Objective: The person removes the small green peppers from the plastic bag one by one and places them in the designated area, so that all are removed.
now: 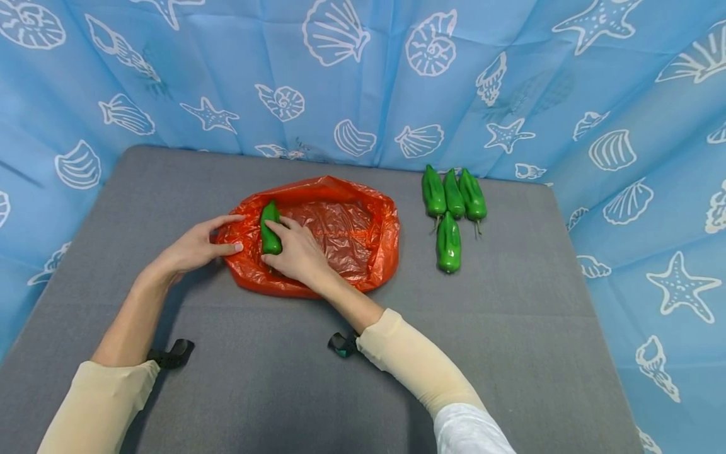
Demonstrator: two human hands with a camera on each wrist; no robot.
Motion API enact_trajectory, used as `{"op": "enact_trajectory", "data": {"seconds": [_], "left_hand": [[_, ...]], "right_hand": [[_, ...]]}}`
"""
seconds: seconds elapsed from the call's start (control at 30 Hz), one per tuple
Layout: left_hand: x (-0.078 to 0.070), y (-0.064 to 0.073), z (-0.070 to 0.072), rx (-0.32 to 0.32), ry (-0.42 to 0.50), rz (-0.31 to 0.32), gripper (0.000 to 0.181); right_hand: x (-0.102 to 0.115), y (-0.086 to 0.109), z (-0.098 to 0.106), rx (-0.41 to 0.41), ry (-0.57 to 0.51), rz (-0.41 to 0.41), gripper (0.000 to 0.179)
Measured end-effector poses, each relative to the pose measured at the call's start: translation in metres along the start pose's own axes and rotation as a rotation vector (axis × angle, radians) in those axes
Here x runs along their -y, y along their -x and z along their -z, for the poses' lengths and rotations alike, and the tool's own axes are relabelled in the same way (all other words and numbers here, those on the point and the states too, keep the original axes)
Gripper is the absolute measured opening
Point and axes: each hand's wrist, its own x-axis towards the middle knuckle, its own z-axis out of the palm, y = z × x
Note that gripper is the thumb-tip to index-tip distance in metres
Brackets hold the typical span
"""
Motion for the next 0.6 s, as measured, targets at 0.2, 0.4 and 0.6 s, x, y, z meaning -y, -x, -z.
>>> {"op": "enact_trajectory", "data": {"seconds": [0.2, 0.4, 0.6], "left_hand": [[0.0004, -0.0003, 0.0, 0.004, 0.005, -0.006, 0.073], [0.0006, -0.001, 0.0003, 0.006, -0.004, 0.006, 0.074], [0.001, -0.0022, 0.0006, 0.006, -0.008, 0.02, 0.076]], "right_hand": [[-0.0001, -0.0021, 0.0008, -0.011, 0.024, -0.007, 0.066], [-0.0021, -0.0008, 0.0028, -0.029, -0.048, -0.013, 0.065], [-0.0066, 0.0023, 0.0063, -0.035, -0.116, -0.016, 0.063]]}}
